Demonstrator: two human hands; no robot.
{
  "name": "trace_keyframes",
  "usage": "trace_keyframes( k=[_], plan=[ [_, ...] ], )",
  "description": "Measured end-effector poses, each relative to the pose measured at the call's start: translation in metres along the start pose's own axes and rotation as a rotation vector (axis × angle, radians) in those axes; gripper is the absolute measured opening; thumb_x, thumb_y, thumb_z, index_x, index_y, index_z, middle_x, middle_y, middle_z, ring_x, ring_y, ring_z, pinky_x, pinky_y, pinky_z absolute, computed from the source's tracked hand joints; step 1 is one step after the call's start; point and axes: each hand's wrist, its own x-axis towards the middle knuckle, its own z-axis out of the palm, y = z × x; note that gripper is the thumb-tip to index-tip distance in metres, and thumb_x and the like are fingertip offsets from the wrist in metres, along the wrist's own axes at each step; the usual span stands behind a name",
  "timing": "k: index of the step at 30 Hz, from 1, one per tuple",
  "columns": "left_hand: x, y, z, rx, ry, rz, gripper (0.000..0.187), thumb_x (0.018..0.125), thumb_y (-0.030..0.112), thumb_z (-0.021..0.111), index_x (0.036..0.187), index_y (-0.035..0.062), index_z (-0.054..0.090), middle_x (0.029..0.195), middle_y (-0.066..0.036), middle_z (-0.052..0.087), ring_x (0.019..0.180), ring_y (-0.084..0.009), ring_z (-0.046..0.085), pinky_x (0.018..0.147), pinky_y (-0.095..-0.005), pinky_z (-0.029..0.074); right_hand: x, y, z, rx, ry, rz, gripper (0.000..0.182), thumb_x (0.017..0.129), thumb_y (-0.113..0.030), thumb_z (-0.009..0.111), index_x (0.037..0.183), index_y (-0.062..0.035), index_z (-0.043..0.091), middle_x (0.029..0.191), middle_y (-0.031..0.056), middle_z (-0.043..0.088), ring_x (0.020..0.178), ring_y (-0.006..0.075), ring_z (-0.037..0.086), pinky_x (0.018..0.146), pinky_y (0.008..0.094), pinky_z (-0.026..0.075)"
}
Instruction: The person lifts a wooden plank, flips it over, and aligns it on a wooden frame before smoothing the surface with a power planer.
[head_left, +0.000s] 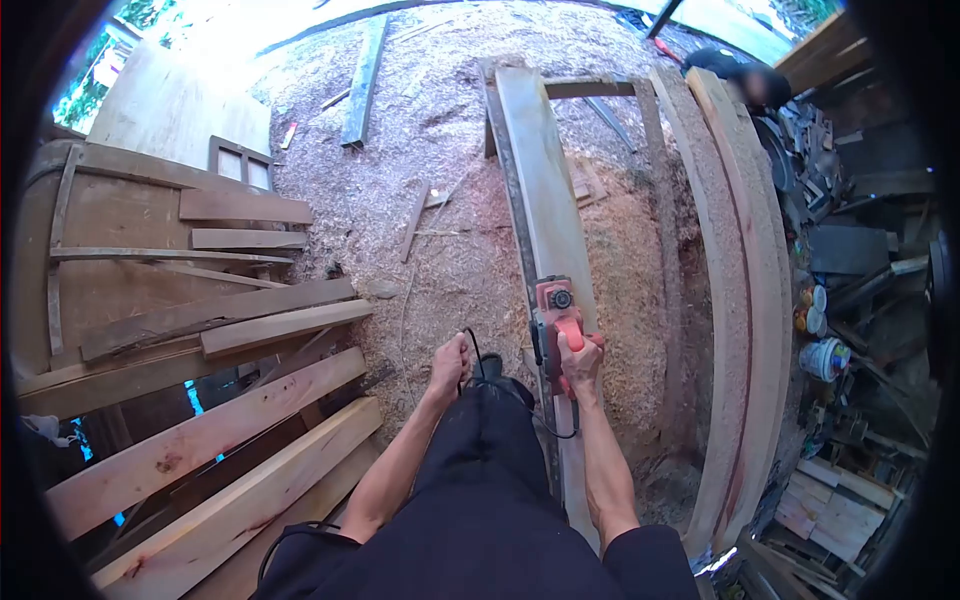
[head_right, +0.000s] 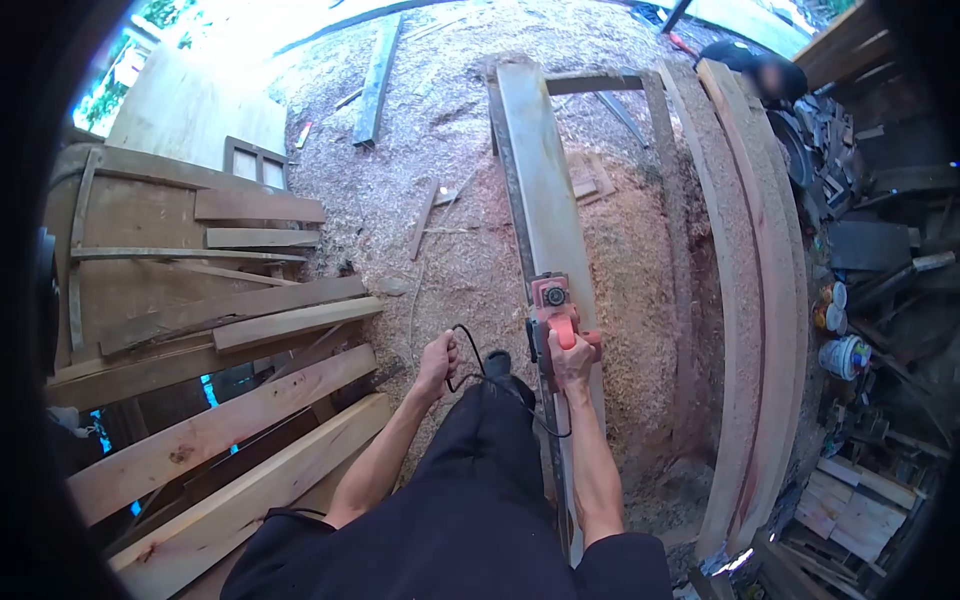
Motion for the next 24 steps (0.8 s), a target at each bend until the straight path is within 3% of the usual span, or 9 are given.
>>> trace_keyframes(
  k=[4, 6, 12, 13, 16, 19, 21, 24],
  plan=[
    [0.006, 0.034, 0.003, -0.006, 0.082, 0.025, 0.031, 0.093, 0.030, 0.042, 0.065, 0.0150, 0.040, 0.050, 0.008, 0.029, 0.038, -0.0045, 0.026, 0.035, -0.0227, 0.019, 0.038, -0.015, 0.013, -0.012, -0.011, -0.017, 0.035, 0.076, -0.033, 0.062, 0.077, 0.0010, 0.065, 0.062, 0.0191, 0.061, 0.062, 0.0322, 0.063, 0.055, 0.0399, 0.047],
    [0.015, 0.045, 0.003, -0.030, 0.044, 0.077, 0.032, 0.092, 0.033, 0.041, 0.065, 0.0172, 0.037, 0.050, 0.008, 0.027, 0.038, -0.0042, 0.023, 0.035, -0.0224, 0.016, 0.056, -0.018, 0.023, -0.013, 0.065, -0.110, 0.038, 0.079, -0.036, 0.059, 0.069, 0.0011, 0.064, 0.053, 0.0135, 0.058, 0.049, 0.0243, 0.059, 0.049, 0.0367, 0.043],
    [0.034, 0.081, 0.011, -0.060, 0.101, 0.090, 0.032, 0.092, 0.033, 0.042, 0.066, 0.0155, 0.040, 0.050, 0.007, 0.028, 0.037, -0.0049, 0.023, 0.034, -0.0228, 0.015, 0.121, -0.037, 0.050, -0.016, 0.059, -0.097, 0.042, 0.080, -0.038, 0.057, 0.068, 0.0016, 0.063, 0.046, 0.0120, 0.054, 0.041, 0.0223, 0.056, 0.042, 0.0359, 0.041],
    [0.042, 0.085, 0.009, -0.045, 0.117, 0.063, 0.031, 0.092, 0.031, 0.042, 0.065, 0.0146, 0.041, 0.048, 0.006, 0.030, 0.035, -0.0056, 0.026, 0.033, -0.0227, 0.022, 0.131, -0.040, 0.053, -0.013, 0.059, -0.105, 0.042, 0.080, -0.038, 0.057, 0.068, 0.0016, 0.063, 0.046, 0.0120, 0.054, 0.041, 0.0223, 0.056, 0.042, 0.0359, 0.041],
    [0.061, 0.099, 0.011, -0.029, 0.129, 0.077, 0.031, 0.091, 0.032, 0.042, 0.065, 0.0146, 0.040, 0.049, 0.006, 0.030, 0.036, -0.0055, 0.026, 0.033, -0.0227, 0.021, 0.154, -0.053, 0.057, -0.014, 0.033, -0.082, 0.044, 0.080, -0.039, 0.056, 0.067, 0.0021, 0.063, 0.044, 0.0113, 0.052, 0.039, 0.0208, 0.054, 0.039, 0.0348, 0.040],
    [0.081, 0.118, 0.017, -0.053, 0.127, 0.061, 0.031, 0.091, 0.032, 0.042, 0.066, 0.0146, 0.040, 0.049, 0.006, 0.030, 0.036, -0.0052, 0.027, 0.034, -0.0225, 0.021, 0.182, -0.082, 0.060, 0.007, 0.009, -0.079, 0.044, 0.079, -0.039, 0.057, 0.068, 0.0033, 0.063, 0.047, 0.0140, 0.054, 0.044, 0.0252, 0.058, 0.043, 0.0364, 0.042],
    [0.091, 0.133, 0.025, -0.055, 0.131, 0.052, 0.031, 0.091, 0.031, 0.042, 0.066, 0.0146, 0.040, 0.050, 0.006, 0.030, 0.037, -0.0051, 0.027, 0.034, -0.0223, 0.021, 0.201, -0.105, 0.061, -0.022, -0.003, -0.049, 0.038, 0.075, -0.035, 0.062, 0.075, 0.0028, 0.066, 0.064, 0.0207, 0.062, 0.064, 0.0329, 0.064, 0.056, 0.0395, 0.048],
    [0.106, 0.156, 0.035, -0.048, 0.118, 0.060, 0.030, 0.091, 0.030, 0.042, 0.066, 0.0146, 0.041, 0.051, 0.007, 0.030, 0.038, -0.0049, 0.027, 0.035, -0.0219, 0.021, 0.230, -0.121, 0.069, -0.045, -0.009, -0.035, 0.038, 0.075, -0.035, 0.063, 0.075, 0.0027, 0.066, 0.063, 0.0208, 0.061, 0.064, 0.0330, 0.064, 0.056, 0.0397, 0.048]
  ],
)
